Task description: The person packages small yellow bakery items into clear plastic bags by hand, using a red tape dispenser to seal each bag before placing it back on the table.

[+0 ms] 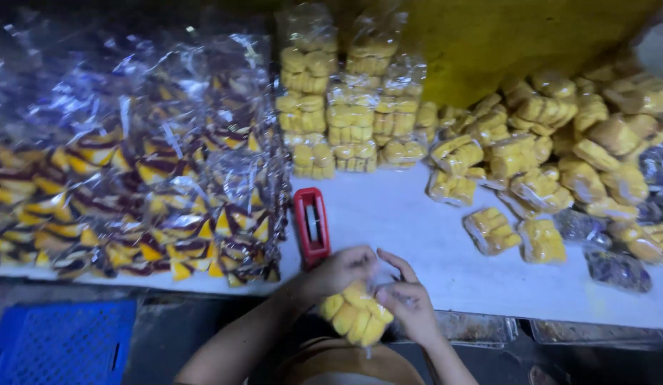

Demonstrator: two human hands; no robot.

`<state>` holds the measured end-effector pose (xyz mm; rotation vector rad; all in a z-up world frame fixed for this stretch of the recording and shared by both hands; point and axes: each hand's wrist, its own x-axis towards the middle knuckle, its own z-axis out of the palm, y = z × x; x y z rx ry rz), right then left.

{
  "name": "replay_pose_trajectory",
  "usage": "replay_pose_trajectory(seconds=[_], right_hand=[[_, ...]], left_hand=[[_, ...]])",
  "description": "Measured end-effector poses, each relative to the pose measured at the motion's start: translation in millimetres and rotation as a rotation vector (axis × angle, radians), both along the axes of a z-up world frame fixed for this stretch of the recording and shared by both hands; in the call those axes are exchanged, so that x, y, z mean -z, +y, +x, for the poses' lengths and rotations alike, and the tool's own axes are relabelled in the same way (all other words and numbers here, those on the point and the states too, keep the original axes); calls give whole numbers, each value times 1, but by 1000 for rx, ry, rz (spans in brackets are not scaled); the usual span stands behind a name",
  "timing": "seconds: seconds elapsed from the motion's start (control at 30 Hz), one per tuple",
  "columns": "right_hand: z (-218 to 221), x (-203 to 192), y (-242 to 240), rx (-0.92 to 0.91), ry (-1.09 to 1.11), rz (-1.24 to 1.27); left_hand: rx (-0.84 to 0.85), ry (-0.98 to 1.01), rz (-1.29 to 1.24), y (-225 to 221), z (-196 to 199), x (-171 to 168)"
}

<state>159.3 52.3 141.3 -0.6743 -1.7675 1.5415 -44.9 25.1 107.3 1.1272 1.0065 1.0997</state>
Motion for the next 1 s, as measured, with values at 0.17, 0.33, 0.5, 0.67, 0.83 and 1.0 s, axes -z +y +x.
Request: replay_pose_trajectory(seconds=[0.17,0.33,0.5,0.67,0.83,1.0], right_hand=[[-11,14,3,-96,-218,438],[-29,-9,14,-391,-299,-138],[-33,85,22,-217,-159,-280],[-4,68,29,-236,-274,-123],[11,50,23,-58,-408,581],[21,104,23,90,-403,582]], left_hand=[[-212,104,-235,-59,3,-4],[-359,152,-37,-92,8,17],[-332,524,426,-100,5,-7],[-433,419,223,-78,22,65],[-536,403,106,-38,35,89],[-678,769,339,-38,59,105]])
